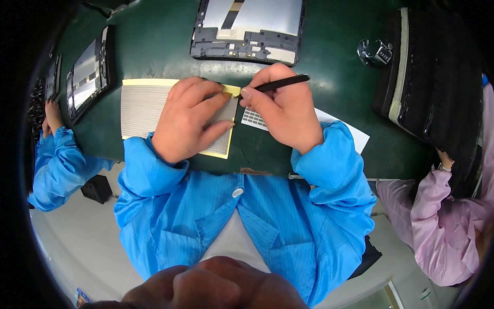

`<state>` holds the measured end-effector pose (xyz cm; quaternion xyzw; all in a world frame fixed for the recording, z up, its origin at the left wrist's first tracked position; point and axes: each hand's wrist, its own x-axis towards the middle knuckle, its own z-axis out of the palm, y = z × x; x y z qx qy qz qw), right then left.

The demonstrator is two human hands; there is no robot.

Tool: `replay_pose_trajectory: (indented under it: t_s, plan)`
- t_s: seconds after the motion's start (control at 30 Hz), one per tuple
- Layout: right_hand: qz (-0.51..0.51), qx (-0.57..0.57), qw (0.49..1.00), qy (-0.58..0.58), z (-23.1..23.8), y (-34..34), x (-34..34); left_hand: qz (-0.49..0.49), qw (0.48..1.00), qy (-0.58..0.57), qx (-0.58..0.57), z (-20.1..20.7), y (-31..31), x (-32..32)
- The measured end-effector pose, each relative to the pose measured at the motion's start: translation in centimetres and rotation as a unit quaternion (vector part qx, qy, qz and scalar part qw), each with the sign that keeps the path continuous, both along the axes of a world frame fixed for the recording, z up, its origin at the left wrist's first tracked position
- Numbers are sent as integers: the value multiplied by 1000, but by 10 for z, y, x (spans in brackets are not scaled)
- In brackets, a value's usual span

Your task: The person assembles internal electronic components into tablet devices and applies adhesive strips to the devices. The components and adhesive strips are placed using tweezers.

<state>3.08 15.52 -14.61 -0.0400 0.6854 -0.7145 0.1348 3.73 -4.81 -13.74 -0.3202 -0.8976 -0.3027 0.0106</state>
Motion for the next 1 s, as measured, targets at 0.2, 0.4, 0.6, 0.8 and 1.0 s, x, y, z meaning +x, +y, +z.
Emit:
replay_pose_trajectory:
  t_s: [0.2,0.4,0.6,0.8,1.0]
  plan:
    - [-52,-39,993,96,24,3,-34,-8,1000,10,8,1,-2,-5]
    - [-15,3,996,91,14,-6,-58,104,985,132,40,0,4,-29]
    - [-9,25,995,94,12,-8,-59,98,990,92,33,-7,3,-31]
    - [-6,46,992,119,11,-10,-56,105,989,102,36,-6,9,-30]
    - [-30,40,985,165,5,-8,-48,122,986,110,-24,-7,13,-29]
